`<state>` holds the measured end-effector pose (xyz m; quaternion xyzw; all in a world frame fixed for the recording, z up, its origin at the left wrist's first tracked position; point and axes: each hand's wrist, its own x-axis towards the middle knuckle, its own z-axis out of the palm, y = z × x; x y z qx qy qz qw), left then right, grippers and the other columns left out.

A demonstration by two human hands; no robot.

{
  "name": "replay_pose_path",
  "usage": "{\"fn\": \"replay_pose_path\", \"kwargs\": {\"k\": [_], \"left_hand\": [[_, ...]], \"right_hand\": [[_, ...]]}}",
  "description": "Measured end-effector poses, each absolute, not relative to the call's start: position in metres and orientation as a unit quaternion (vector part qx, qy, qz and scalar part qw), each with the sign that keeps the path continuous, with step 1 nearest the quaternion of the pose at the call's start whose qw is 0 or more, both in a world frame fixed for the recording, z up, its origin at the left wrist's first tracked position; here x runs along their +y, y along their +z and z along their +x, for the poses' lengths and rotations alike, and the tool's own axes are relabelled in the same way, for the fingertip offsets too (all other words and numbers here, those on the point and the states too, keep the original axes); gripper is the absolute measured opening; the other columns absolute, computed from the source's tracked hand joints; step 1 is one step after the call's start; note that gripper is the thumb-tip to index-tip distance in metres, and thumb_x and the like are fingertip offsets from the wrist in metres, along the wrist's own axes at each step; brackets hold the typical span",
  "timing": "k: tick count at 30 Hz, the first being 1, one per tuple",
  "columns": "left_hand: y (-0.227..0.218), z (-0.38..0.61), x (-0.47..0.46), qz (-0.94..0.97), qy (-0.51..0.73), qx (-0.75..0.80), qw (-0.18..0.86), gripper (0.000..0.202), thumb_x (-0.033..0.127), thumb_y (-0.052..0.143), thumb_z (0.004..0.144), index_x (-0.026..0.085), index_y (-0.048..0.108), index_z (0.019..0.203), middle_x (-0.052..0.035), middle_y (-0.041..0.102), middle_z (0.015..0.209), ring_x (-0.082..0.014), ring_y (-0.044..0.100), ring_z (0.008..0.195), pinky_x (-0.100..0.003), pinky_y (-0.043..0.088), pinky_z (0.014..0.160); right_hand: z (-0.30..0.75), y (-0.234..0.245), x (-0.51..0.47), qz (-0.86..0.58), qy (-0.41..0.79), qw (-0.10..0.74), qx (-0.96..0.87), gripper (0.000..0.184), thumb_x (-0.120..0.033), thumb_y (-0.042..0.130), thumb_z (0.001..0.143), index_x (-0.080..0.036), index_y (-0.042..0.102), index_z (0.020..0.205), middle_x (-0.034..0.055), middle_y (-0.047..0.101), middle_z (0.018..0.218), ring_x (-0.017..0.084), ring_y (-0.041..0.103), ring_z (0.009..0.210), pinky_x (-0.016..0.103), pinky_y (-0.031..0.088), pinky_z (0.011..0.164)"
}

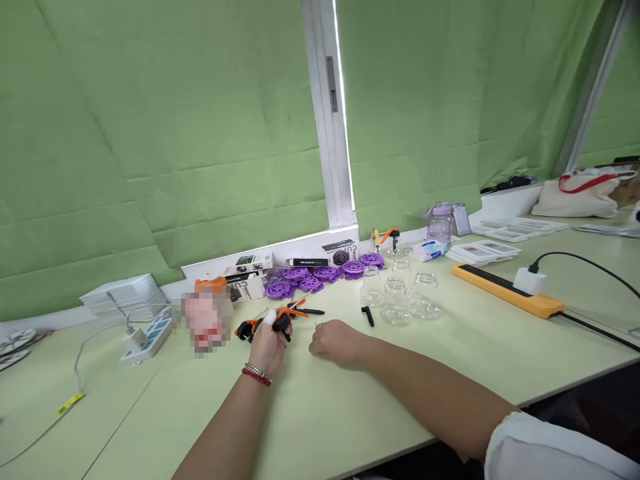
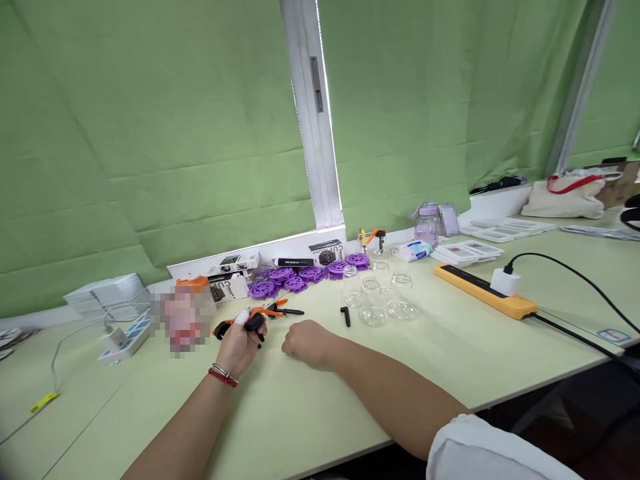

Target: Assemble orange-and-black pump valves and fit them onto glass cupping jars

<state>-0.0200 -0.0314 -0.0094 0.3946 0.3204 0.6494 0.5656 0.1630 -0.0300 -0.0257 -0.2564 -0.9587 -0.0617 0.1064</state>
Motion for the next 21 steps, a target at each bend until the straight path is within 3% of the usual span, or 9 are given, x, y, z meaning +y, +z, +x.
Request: {"fn": "replay_pose_path", "kwargs": {"k": [5,9,17,21], "left_hand": [[-0.014,-0.016,-0.034,0.410,0.632,0.333,0.567,0.022,0.034,0.056,0.078,0.014,0.061,0.086,0.0006,0.052,0.060,-0.0111,0.047,0.053,-0.024,0.037,0.055],[-0.021,-0.012,-0.034,0.421,0.611,0.342,0.577,0.022,0.034,0.058,0.077,0.015,0.062,0.087,0.0015,0.053,0.061,-0.0102,0.046,0.054,-0.024,0.036,0.056],[-0.027,-0.002,-0.038,0.439,0.579,0.345,0.594,0.025,0.036,0.061,0.077,0.014,0.063,0.088,0.0011,0.052,0.063,-0.0108,0.046,0.058,-0.024,0.033,0.055],[-0.027,0.006,-0.043,0.444,0.545,0.347,0.621,0.025,0.035,0.061,0.077,0.014,0.062,0.091,0.0008,0.053,0.066,-0.0112,0.045,0.058,-0.025,0.033,0.057]], "right_hand": [[0.156,-0.027,-0.040,-0.215,-0.162,0.080,-0.960,0.014,-0.010,0.049,0.080,-0.018,0.060,0.084,0.0040,0.065,0.075,0.018,0.056,0.073,0.028,0.040,0.060],[0.156,-0.030,-0.040,-0.209,-0.153,0.132,-0.957,0.016,-0.012,0.049,0.080,-0.018,0.060,0.091,0.0058,0.065,0.084,0.018,0.057,0.076,0.028,0.043,0.064],[0.152,-0.009,-0.047,-0.249,-0.036,0.533,-0.808,0.023,-0.014,0.042,0.086,-0.019,0.060,0.099,0.0095,0.065,0.094,0.019,0.058,0.089,0.033,0.048,0.078],[0.152,0.001,-0.052,-0.288,0.075,0.612,-0.733,0.017,-0.020,0.044,0.088,-0.020,0.061,0.091,0.0073,0.064,0.086,0.017,0.059,0.080,0.030,0.049,0.074]]}}
